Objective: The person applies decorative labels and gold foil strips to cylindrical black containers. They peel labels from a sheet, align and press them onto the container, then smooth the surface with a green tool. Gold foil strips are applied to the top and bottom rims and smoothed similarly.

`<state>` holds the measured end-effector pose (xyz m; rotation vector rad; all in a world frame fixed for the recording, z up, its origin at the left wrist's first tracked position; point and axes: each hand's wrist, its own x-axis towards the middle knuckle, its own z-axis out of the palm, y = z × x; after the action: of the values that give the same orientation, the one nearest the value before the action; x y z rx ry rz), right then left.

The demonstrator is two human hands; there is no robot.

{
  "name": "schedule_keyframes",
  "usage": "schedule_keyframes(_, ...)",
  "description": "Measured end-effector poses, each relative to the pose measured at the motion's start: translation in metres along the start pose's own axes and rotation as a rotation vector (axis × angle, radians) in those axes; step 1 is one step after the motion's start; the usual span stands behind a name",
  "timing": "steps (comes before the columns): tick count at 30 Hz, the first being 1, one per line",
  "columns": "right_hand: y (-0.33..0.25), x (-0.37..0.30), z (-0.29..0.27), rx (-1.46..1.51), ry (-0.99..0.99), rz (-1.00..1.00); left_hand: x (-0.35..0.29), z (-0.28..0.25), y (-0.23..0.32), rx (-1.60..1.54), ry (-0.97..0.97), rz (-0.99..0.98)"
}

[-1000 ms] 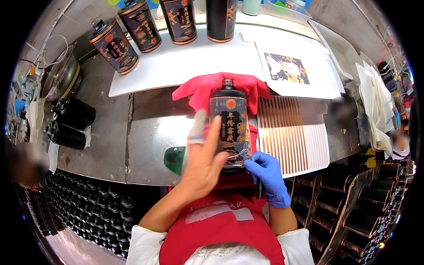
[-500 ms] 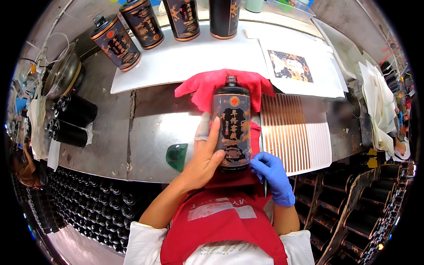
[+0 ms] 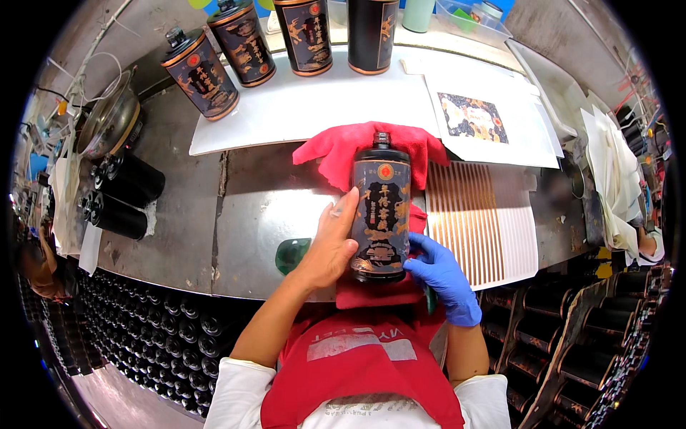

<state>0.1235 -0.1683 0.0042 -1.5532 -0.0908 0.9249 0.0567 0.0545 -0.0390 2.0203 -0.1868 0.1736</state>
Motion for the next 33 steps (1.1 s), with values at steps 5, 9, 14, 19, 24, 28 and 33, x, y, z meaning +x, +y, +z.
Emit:
schedule_keyframes(5, -0.004, -0.006, -0.006, 0.093, -0.055, 0.001, -0.008, -0.004, -0.002, -0.119, -0.008, -0.023)
schedule_keyframes(9, 0.000, 0.005, -0.006, -0.118, -0.057, -0.029, -0.012, -0.006, -0.013, -0.228, -0.147, -0.016)
schedule_keyframes(14, -0.004, 0.002, -0.013, -0.067, -0.043, 0.072, -0.014, -0.023, -0.004, -0.254, -0.162, -0.097)
schedule_keyframes(19, -0.003, 0.003, 0.007, -0.092, 0.094, -0.059, 0.000, -0.013, 0.004, -0.095, -0.070, -0.005)
schedule_keyframes(24, -0.003, 0.006, -0.012, 0.006, -0.052, 0.068, -0.004, -0.008, 0.001, -0.072, 0.020, -0.088)
schedule_keyframes(28, -0.009, 0.007, 0.007, -0.066, 0.009, -0.059, -0.006, 0.001, 0.015, -0.009, 0.013, -0.089)
schedule_keyframes(33, -0.006, 0.014, -0.008, 0.008, -0.077, 0.045, -0.004, 0.002, 0.004, -0.134, 0.091, -0.193)
